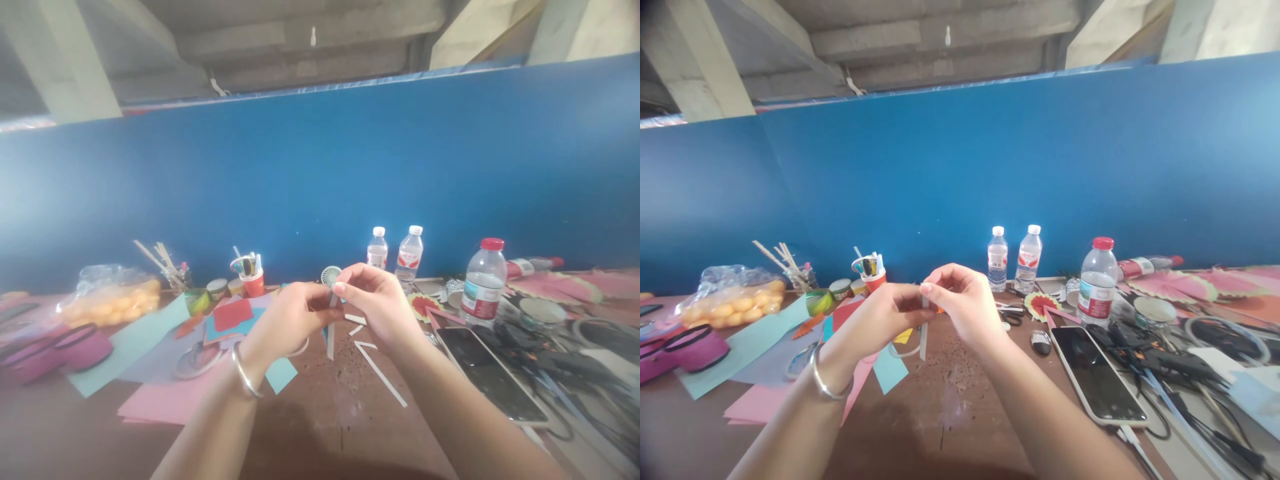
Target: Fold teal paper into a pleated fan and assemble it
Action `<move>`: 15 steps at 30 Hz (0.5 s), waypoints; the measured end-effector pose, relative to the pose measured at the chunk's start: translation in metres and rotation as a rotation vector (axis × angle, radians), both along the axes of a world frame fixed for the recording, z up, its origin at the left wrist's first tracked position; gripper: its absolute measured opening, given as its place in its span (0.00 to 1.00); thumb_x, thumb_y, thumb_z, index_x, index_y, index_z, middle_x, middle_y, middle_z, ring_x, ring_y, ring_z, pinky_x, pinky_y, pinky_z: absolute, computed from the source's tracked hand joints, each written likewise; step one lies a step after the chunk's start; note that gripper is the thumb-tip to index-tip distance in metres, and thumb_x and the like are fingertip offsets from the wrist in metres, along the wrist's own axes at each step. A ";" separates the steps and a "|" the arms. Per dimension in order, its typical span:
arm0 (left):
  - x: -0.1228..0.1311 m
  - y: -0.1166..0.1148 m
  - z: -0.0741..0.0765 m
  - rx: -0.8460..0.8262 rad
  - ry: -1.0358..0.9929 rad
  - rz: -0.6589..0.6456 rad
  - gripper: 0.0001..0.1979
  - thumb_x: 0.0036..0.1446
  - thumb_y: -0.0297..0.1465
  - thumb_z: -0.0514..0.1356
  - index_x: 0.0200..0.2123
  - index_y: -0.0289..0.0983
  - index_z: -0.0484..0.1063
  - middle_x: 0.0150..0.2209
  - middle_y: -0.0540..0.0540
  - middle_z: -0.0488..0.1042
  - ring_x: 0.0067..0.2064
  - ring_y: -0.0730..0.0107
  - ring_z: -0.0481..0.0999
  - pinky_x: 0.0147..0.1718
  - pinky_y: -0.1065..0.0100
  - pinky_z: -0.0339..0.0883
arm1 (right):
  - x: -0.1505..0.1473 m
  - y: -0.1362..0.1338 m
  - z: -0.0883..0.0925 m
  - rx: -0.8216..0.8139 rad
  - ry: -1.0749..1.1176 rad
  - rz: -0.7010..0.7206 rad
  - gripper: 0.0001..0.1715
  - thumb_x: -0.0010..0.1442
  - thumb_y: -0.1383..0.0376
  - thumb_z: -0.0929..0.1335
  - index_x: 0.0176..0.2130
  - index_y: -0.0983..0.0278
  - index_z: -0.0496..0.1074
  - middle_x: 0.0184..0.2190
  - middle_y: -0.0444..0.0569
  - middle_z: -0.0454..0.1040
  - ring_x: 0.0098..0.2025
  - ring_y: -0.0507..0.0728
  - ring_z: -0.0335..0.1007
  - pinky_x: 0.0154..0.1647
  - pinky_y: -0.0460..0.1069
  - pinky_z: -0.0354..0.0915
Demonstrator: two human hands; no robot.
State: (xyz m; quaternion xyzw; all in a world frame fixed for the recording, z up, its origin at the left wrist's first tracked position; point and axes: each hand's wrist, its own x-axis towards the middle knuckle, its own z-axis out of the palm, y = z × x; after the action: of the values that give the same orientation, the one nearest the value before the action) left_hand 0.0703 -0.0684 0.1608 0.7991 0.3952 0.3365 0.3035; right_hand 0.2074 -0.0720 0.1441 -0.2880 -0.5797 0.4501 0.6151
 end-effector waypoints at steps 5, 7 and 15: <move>-0.003 0.006 -0.001 0.133 -0.048 0.076 0.08 0.46 0.32 0.54 0.23 0.38 0.72 0.23 0.50 0.69 0.24 0.74 0.65 0.23 0.72 0.57 | 0.021 -0.003 0.014 0.136 -0.183 -0.245 0.12 0.49 0.61 0.65 0.35 0.62 0.70 0.28 0.45 0.70 0.27 0.49 0.64 0.27 0.46 0.61; -0.007 0.008 -0.002 0.165 -0.038 0.122 0.09 0.46 0.34 0.55 0.21 0.37 0.72 0.19 0.51 0.67 0.20 0.77 0.62 0.20 0.73 0.55 | 0.033 0.007 0.012 0.172 -0.331 -0.420 0.12 0.49 0.61 0.64 0.34 0.62 0.71 0.28 0.45 0.71 0.26 0.50 0.64 0.26 0.46 0.60; -0.010 0.027 -0.024 -0.016 -0.154 -0.113 0.12 0.46 0.32 0.55 0.36 0.37 0.72 0.29 0.44 0.74 0.27 0.71 0.71 0.29 0.68 0.64 | 0.077 0.086 -0.072 -0.225 -1.351 -0.498 0.11 0.47 0.69 0.63 0.31 0.63 0.73 0.30 0.50 0.74 0.31 0.56 0.68 0.31 0.47 0.59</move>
State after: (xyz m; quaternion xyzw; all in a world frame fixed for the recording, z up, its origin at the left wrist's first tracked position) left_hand 0.0598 -0.0410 0.1366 0.7894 0.3276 0.3763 0.3577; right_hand 0.2840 0.0139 0.0723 -0.6879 -0.7004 0.0777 0.1740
